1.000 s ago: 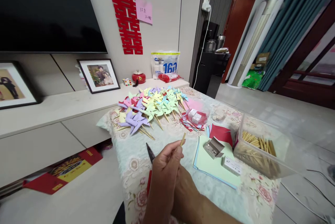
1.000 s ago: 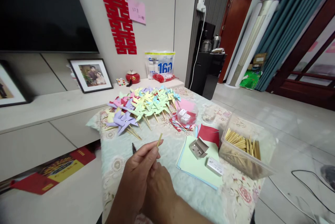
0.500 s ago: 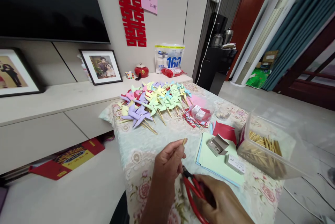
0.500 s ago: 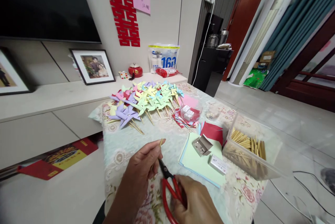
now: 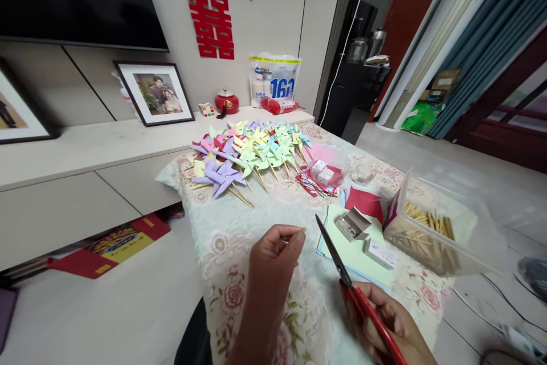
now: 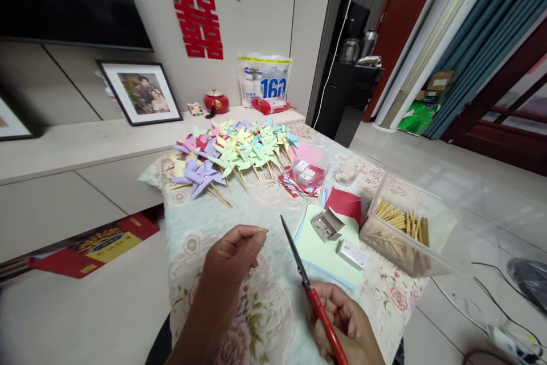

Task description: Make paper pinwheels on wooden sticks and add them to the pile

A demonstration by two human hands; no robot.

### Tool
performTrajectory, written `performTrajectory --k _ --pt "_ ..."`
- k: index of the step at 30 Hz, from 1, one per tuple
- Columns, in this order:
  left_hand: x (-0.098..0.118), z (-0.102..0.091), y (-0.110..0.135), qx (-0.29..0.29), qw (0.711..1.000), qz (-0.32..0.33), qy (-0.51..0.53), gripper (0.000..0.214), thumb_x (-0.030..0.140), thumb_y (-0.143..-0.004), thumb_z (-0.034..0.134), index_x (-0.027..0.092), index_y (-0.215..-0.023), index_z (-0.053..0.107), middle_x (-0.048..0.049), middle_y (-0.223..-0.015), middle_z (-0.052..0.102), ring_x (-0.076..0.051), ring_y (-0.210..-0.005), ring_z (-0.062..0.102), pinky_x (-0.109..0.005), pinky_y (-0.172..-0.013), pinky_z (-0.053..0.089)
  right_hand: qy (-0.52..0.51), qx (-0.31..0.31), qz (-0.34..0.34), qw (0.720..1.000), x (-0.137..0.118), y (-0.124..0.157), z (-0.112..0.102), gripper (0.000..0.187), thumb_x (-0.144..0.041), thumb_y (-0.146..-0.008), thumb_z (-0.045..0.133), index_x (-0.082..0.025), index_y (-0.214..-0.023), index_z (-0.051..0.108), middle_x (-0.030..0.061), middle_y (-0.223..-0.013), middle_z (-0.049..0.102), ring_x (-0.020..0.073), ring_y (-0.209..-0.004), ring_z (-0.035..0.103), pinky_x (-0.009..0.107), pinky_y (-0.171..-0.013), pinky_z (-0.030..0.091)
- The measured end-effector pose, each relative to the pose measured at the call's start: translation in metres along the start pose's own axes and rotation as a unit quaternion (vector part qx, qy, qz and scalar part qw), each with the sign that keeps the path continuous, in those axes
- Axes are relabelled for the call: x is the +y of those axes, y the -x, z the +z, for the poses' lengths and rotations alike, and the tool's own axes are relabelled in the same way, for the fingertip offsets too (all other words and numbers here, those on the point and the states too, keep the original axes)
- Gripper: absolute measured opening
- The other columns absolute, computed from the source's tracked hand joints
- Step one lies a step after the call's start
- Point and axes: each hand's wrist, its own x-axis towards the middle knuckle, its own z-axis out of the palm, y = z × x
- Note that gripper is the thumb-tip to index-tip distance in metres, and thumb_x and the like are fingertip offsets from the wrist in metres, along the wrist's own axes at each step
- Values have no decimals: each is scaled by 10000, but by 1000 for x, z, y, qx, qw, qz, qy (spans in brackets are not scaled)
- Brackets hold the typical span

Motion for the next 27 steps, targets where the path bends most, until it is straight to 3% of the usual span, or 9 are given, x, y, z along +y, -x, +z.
performTrajectory --k 3,7,9,19,23,27 --pt "-4 -2 2 -3 998 22 -51 189 369 -743 721 180 -740 709 77 -471 411 -64 -446 312 -196 -443 242 -45 -8 8 999 1 7 5 556 -559 -539 889 -205 -935 726 -19 -524 505 117 -432 440 222 -405 374" --pt "-9 -3 6 11 983 126 -136 102 297 -788 683 200 -787 714 8 -653 626 -112 -573 506 -219 -532 380 -84 -23 24 996 -7 15 14 551 -617 -549 865 -208 -883 708 26 -590 580 163 -498 533 260 -462 452" --pt "-9 -3 9 17 971 172 -168 68 249 -807 656 212 -792 711 -5 -738 665 -131 -647 570 -237 -601 435 -88 -43 32 995 -10 16 18 547 -628 -557 858 -199 -857 699 32 -611 589 165 -517 542 260 -479 463" --pt "-12 -5 18 -2 908 300 -294 168 113 -897 551 213 -930 681 -23 -896 685 -168 -846 645 -279 -749 494 -70 -99 -9 993 -27 6 43 324 -376 -672 812 -188 -755 560 -51 -640 446 66 -507 314 188 -452 288" --pt "-17 -8 20 -22 874 362 -324 180 82 -919 519 200 -937 653 -30 -898 674 -175 -873 627 -290 -777 489 -76 -26 -72 994 -43 -10 59 375 -378 -688 846 -183 -855 572 -46 -718 525 53 -509 340 184 -460 283" --pt "-22 -12 18 -57 833 401 -377 184 106 -946 505 216 -952 653 -24 -876 673 -193 -840 599 -326 -771 473 -70 12 -113 991 -51 -28 66 451 -426 -673 875 -168 -931 609 8 -790 669 98 -573 535 219 -544 425"
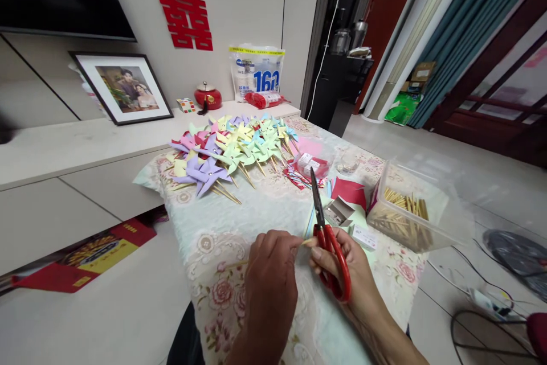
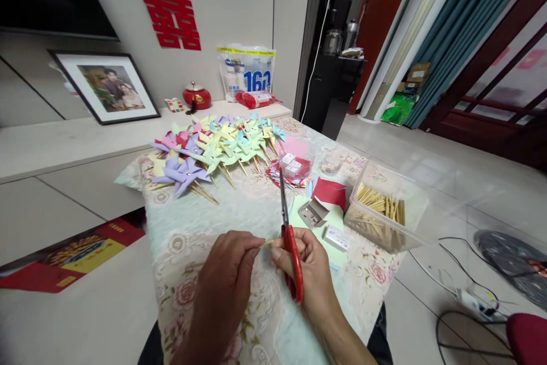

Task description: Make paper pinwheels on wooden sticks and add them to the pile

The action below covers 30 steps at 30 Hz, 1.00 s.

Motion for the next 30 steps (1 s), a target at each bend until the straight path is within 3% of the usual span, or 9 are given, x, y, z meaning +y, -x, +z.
performTrajectory --k 7,10,13,16,18,20,22,26,30 --pt "-10 6 2 -40 995 84 -27 182 92 -933 516 202 -918 661 -41 -857 678 -198 -818 600 -347 -749 472 18 28 -46 998 6 -6 4 464 -385 -644 900 -199 -880 546 -53 -650 644 85 -509 558 191 -507 446" --pt "-11 8 7 80 993 50 -66 305 101 -895 578 215 -1173 628 -117 -1171 644 -289 -1174 563 -468 -983 446 44 110 -72 990 6 -4 2 481 -384 -626 907 -199 -904 560 -42 -657 656 98 -519 576 197 -499 462" --pt "-13 9 11 238 964 -116 -13 588 198 -860 661 208 -1415 467 -191 -1442 453 -345 -1366 416 -540 -1072 400 43 175 -105 978 4 -2 -3 474 -380 -642 899 -205 -943 578 -25 -744 675 107 -565 601 201 -514 474" --pt "-9 9 7 228 885 -319 251 548 328 -848 695 197 -1356 536 -169 -1380 556 -296 -1246 568 -452 -992 508 35 191 -114 974 6 1 -6 452 -393 -665 884 -207 -945 583 -20 -772 666 106 -573 590 198 -500 463" --pt "-3 9 0 153 781 -415 441 414 347 -826 720 159 -1191 662 -145 -1230 682 -273 -1176 638 -409 -999 519 39 192 -105 975 10 4 -7 457 -406 -669 882 -206 -947 579 -18 -756 661 106 -568 583 192 -489 455" --pt "4 9 -7 137 701 -444 541 406 340 -786 768 143 -1134 701 -128 -1070 749 -253 -1088 686 -399 -1009 516 48 187 -93 977 15 6 -8 465 -411 -673 882 -206 -958 577 -13 -757 666 104 -574 582 186 -497 462" --pt "9 9 -14 144 668 -436 586 364 360 -753 798 135 -1034 737 -102 -923 763 -221 -959 715 -385 -971 535 49 163 -76 982 20 7 -11 470 -414 -672 881 -211 -963 572 -10 -779 672 98 -554 571 190 -487 467" --pt "8 7 -17 162 668 -406 603 352 360 -724 820 150 -1000 761 -18 -733 669 -123 -680 641 -269 -708 555 64 97 -47 992 22 10 -23 495 -363 -602 918 -223 -929 573 -21 -759 662 75 -468 499 180 -410 408" --pt "4 2 -14 138 700 -420 561 422 366 -724 815 155 -1084 757 -13 -760 614 -39 -514 427 -169 -438 308 130 59 -40 989 20 15 -43 446 -362 -601 907 -222 -887 594 -3 -713 645 136 -596 584 214 -519 487"
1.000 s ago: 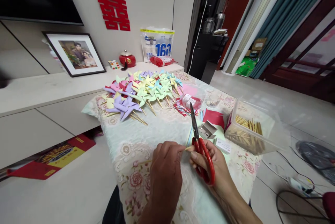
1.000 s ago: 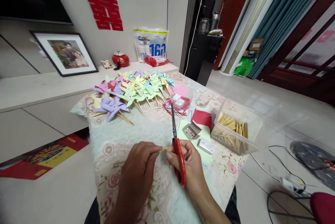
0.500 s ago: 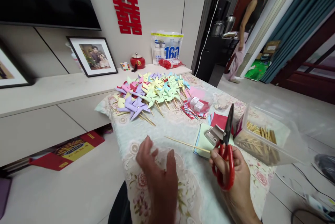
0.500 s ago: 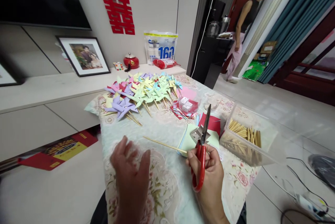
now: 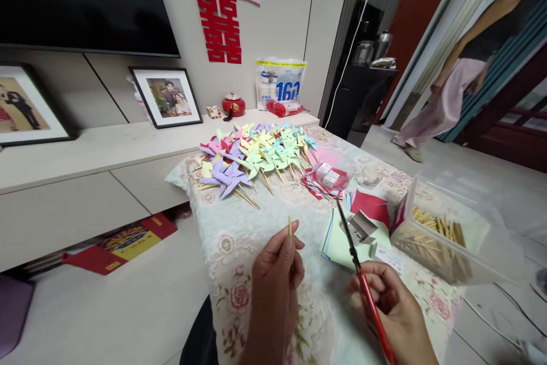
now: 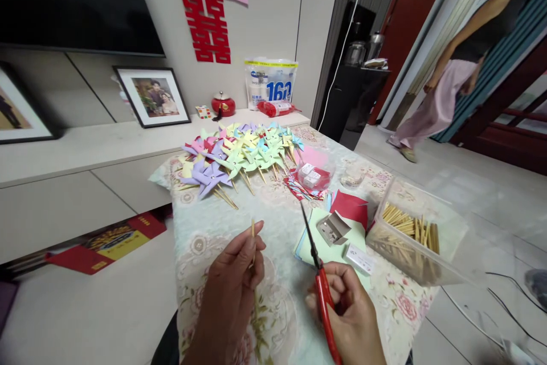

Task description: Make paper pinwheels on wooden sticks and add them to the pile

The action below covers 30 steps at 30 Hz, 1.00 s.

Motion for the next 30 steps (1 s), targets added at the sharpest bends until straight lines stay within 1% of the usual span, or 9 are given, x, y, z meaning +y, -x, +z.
performTrajectory --k 3,5,8,13,15,18,23,27,30 --pt "3 -1 2 -8 998 -7 -69 366 398 -769 754 195 -1074 763 -15 -750 614 -36 -473 350 -191 -414 227 77 -44 11 996 3 3 -16 368 -410 -688 837 -223 -900 601 4 -730 627 165 -655 600 249 -587 512" --pt "4 1 2 -9 994 -8 -105 290 417 -786 718 204 -973 777 -13 -719 603 -46 -457 341 -211 -413 226 116 -87 6 989 1 4 -22 329 -462 -728 781 -218 -830 585 -3 -698 595 151 -614 550 247 -567 477" --pt "4 3 1 -12 994 -18 -105 247 428 -771 724 186 -812 755 -10 -698 589 -49 -461 357 -215 -423 233 149 -143 16 978 -11 9 -23 369 -543 -755 700 -213 -700 545 -13 -620 517 130 -541 429 242 -495 382" --pt "3 2 -1 -20 995 -25 -92 237 373 -727 783 152 -750 701 -1 -702 610 -37 -491 391 -191 -453 257 161 -127 31 978 -31 17 -18 347 -543 -709 708 -231 -674 561 -28 -554 416 143 -517 349 261 -475 332" --pt "3 1 -1 -16 994 -20 -104 237 362 -740 780 147 -732 682 9 -704 613 -23 -481 363 -183 -450 231 172 -158 32 972 -29 18 -19 330 -528 -748 676 -228 -709 546 -27 -608 422 142 -550 351 259 -504 332" --pt "2 1 -2 -12 991 2 -134 213 354 -753 767 154 -743 694 13 -687 627 -29 -481 379 -181 -460 255 196 -198 25 960 -19 16 -21 286 -473 -809 632 -219 -751 512 -34 -671 402 132 -592 341 248 -534 317" --pt "-4 3 -6 4 987 33 -156 186 352 -720 769 173 -724 720 15 -623 625 -63 -486 425 -200 -470 312 217 -221 9 951 -6 13 -25 244 -438 -886 562 -212 -806 519 -48 -681 355 121 -585 309 247 -524 285" --pt "-6 4 -6 7 986 38 -164 193 361 -704 761 174 -749 738 14 -611 608 -81 -513 449 -204 -476 305 234 -233 3 944 -10 13 -26 288 -460 -903 531 -217 -764 460 -51 -643 370 122 -573 336 247 -526 296" --pt "-5 5 -5 6 981 44 -187 186 352 -703 749 173 -750 733 35 -549 536 -85 -516 426 -202 -486 278 254 -237 5 938 -13 14 -27 297 -476 -906 513 -222 -769 444 -45 -642 403 127 -574 358 244 -527 319"
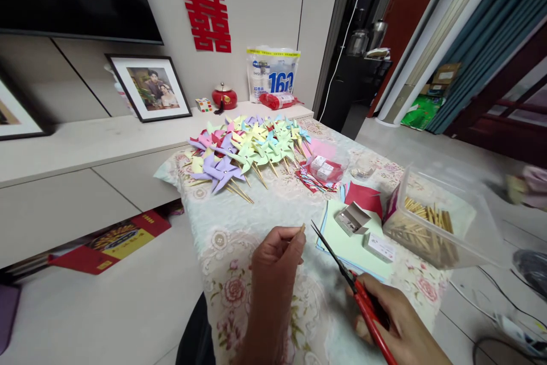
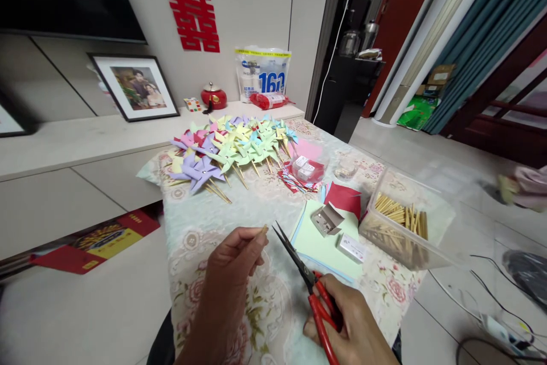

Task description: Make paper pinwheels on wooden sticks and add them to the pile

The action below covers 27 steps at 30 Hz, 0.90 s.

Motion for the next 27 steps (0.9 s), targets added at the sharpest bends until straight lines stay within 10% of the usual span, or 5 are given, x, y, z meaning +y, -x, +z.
performTrajectory --k 27 --pt "-16 3 -9 -46 998 -8 -50 166 338 -735 684 180 -722 636 75 -497 428 -70 -468 319 -204 -467 232 91 32 9 995 7 4 -7 293 -463 -927 496 -204 -792 513 -15 -664 539 135 -593 452 233 -546 383"
